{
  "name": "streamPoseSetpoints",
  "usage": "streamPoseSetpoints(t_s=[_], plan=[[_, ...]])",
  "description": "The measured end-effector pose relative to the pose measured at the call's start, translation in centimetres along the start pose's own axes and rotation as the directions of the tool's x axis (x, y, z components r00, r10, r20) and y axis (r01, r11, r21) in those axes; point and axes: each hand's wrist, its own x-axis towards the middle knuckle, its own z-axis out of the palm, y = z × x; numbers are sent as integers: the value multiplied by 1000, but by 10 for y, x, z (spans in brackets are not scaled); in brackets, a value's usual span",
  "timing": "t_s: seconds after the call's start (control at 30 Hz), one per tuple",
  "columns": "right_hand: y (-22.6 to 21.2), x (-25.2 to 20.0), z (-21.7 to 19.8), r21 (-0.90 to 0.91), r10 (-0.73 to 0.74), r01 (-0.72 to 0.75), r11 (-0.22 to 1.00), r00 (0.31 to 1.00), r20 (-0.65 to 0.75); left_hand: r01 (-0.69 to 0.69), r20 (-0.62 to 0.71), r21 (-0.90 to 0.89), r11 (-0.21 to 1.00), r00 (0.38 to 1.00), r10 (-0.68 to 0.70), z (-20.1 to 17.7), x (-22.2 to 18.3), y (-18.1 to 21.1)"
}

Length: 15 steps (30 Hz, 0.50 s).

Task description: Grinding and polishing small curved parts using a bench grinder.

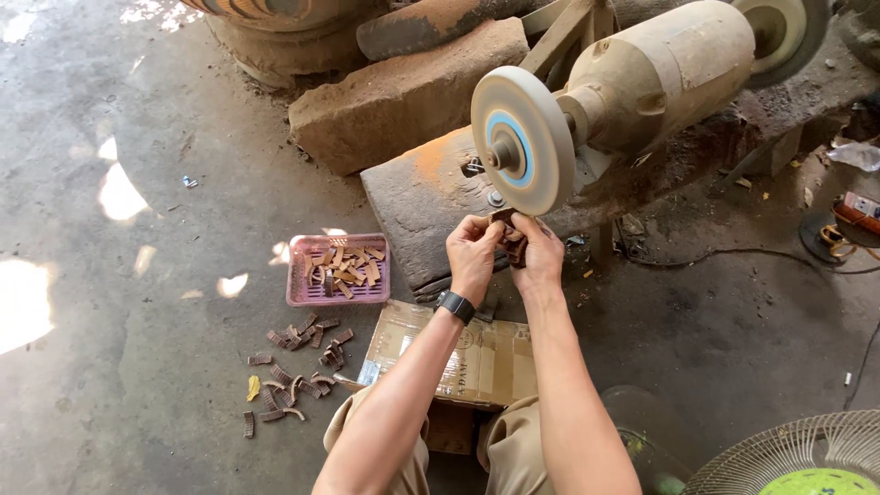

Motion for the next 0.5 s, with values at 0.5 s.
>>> streamPoseSetpoints(t_s=[0.5], plan=[[-50, -47, -3, -278, -21, 51, 959, 994, 109, -26, 150, 296, 955, 988, -19, 2, -14, 18]])
